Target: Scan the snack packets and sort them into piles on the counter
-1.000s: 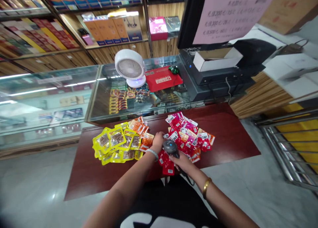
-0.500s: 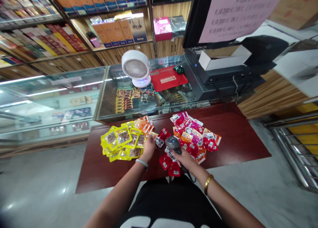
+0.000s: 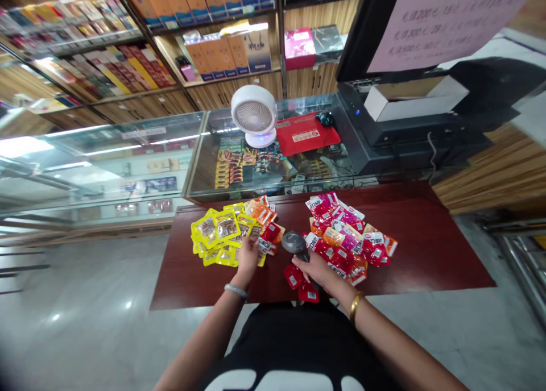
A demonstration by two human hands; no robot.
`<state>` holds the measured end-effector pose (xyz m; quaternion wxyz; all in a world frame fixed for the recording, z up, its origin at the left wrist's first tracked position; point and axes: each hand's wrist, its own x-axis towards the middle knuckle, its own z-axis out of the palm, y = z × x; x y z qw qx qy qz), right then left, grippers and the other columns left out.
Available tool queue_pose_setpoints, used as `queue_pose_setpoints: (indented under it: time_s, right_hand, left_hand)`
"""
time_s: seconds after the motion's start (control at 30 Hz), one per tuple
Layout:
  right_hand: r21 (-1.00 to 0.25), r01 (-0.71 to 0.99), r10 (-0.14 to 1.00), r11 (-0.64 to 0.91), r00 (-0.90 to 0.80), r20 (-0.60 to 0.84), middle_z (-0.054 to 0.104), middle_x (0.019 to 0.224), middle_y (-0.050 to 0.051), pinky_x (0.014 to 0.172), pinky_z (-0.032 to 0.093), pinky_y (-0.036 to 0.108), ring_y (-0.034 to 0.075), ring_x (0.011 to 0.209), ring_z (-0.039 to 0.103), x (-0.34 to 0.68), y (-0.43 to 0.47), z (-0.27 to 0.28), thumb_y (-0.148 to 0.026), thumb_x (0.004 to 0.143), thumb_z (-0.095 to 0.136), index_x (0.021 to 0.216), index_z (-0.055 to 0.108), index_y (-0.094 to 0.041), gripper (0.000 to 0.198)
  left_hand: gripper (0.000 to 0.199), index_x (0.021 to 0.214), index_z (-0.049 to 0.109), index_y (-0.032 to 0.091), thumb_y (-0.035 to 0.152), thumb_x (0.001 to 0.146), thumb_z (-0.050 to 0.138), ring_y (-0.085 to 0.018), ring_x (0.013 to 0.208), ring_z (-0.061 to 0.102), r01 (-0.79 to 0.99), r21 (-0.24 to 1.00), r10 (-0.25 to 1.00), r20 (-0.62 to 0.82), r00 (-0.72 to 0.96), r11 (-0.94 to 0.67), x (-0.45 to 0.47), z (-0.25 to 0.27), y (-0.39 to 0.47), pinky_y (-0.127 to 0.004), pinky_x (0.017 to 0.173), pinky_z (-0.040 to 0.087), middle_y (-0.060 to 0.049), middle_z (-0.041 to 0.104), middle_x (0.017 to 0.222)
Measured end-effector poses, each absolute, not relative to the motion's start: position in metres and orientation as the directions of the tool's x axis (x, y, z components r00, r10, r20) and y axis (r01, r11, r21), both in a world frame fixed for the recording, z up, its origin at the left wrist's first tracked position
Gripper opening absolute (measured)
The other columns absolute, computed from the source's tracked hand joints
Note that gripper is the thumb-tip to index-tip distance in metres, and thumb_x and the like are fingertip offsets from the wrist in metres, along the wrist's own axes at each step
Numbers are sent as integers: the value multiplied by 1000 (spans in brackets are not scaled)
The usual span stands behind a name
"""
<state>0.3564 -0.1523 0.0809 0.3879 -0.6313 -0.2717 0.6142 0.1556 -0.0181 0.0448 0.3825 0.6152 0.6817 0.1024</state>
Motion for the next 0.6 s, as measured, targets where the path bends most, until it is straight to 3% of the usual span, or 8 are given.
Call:
queue_pose_setpoints:
  time_s: [0.1, 0.17, 0.27, 0.43, 0.6]
  right_hand:
    - [-813, -129, 809, -567, 94, -580, 50, 52, -8, 45, 34, 22, 9, 40, 43, 361, -166, 75, -50, 81, 66, 93, 57, -18, 35]
    - [-800, -133, 793, -585, 111, -599, 48, 49, -9, 43, 32, 22, 9, 38, 41, 364, -176, 70, -52, 80, 66, 92, 56, -19, 37]
    - [-766, -152, 754, -624, 139, -642, 48, 46, -9, 41, 31, 22, 9, 35, 41, 370, -190, 65, -53, 79, 66, 92, 55, -19, 38]
    - [-733, -199, 706, -651, 195, -680, 47, 42, -10, 40, 32, 21, 9, 34, 42, 380, -209, 61, -53, 75, 68, 92, 55, -20, 39]
    - [-721, -263, 681, -641, 239, -693, 47, 44, -10, 36, 30, 20, 9, 32, 42, 389, -220, 59, -53, 74, 69, 93, 54, -20, 41]
  left_hand:
    - [23, 112, 52, 19, 21, 89, 49, -20, 97, 64, 786, 605, 970, -241, 31, 126, 149, 48, -14, -33, 86, 49, -8, 65, 105]
    - [34, 120, 50, 19, 17, 86, 51, -24, 120, 53, 798, 602, 990, -103, 93, -13, 153, 51, -15, -38, 100, 44, -13, 57, 124]
    - [38, 123, 51, 17, 14, 85, 51, -25, 124, 48, 756, 622, 959, -24, 281, -206, 173, 52, -23, -40, 106, 40, -14, 54, 127]
    - [23, 108, 63, 18, 20, 87, 56, -22, 105, 60, 707, 619, 747, -277, 604, -342, 226, 39, -42, -35, 97, 45, -12, 63, 111]
    - [24, 99, 65, 11, 27, 81, 67, -28, 102, 63, 816, 455, 672, -482, 562, -356, 266, 27, -52, -35, 87, 46, -20, 65, 106]
